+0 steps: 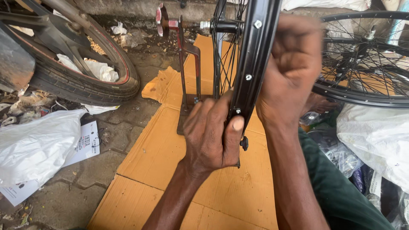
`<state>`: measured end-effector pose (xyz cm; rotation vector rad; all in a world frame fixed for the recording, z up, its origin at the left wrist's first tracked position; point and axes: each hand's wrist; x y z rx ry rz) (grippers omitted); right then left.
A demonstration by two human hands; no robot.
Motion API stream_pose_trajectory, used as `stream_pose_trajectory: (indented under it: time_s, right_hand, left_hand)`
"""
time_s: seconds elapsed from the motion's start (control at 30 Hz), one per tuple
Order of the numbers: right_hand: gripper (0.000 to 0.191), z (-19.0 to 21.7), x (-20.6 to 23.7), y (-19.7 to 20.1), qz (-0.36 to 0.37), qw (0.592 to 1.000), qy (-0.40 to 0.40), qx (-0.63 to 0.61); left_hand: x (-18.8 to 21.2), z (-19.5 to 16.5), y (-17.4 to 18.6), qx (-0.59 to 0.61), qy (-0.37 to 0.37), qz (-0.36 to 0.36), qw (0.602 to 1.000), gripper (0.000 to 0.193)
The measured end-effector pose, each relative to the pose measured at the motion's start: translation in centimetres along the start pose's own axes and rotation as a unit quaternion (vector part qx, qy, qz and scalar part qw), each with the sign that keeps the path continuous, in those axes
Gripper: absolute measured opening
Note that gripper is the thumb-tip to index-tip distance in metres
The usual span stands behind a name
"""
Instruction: The person uses a spoke wrench to tighten the nipples on a bicycle wheel mounted on a truing stand. They repeatedly rotate the wheel and adjust individual spokes to true the rim.
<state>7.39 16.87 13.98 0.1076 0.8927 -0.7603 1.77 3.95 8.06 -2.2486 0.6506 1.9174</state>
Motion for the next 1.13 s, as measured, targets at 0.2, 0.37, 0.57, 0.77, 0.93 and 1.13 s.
stream_pose_trajectory:
  time_s: [0.2, 0.37, 0.57, 0.77, 0.93, 1.13]
  right_hand:
    - [0.033, -0.7, 2.1, 0.9, 0.055, 0.997, -0.046, -0.037]
    - [0.022, -4.1, 0.7, 2.1, 0.08, 0.989, -0.101, 0.067]
    - [0.016, -5.3, -1.6, 2.5, 0.132, 0.97, -0.118, -0.165]
    - [0.025, -4.9, -1.1, 0.3, 0.061, 0.99, -0.108, -0.063]
    - [0.021, -3.8, -2.0, 1.3, 0.105, 0.994, 0.003, -0.009]
    - [0.028, -1.4, -2.2, -0.4, 0.004, 0.967, 0.159, 0.198]
  left_hand:
    - [-3.4, -0.2, -1.5, -0.018, 0.058, -0.063, 0.996, 0.037]
    - [-5.4, 0.2, -1.8, -0.026, 0.075, -0.077, 0.994, 0.036]
    - [-6.2, 0.2, -1.6, -0.025, 0.074, -0.075, 0.994, 0.035]
    - [-6.7, 0.6, -1.6, 0.046, 0.086, -0.102, 0.99, 0.036]
    - [-5.9, 0.4, -2.1, 0.064, 0.099, -0.111, 0.987, 0.032]
    - [-5.2, 3.5, -2.1, 0.424, 0.184, -0.157, 0.873, 0.044]
Point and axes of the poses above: each hand's wrist, its own x-axis away from the middle knuckle, its own y-axis out of the back of the hand, z = x × y, and after that the axes turned 8 degrees about -y, right-handed
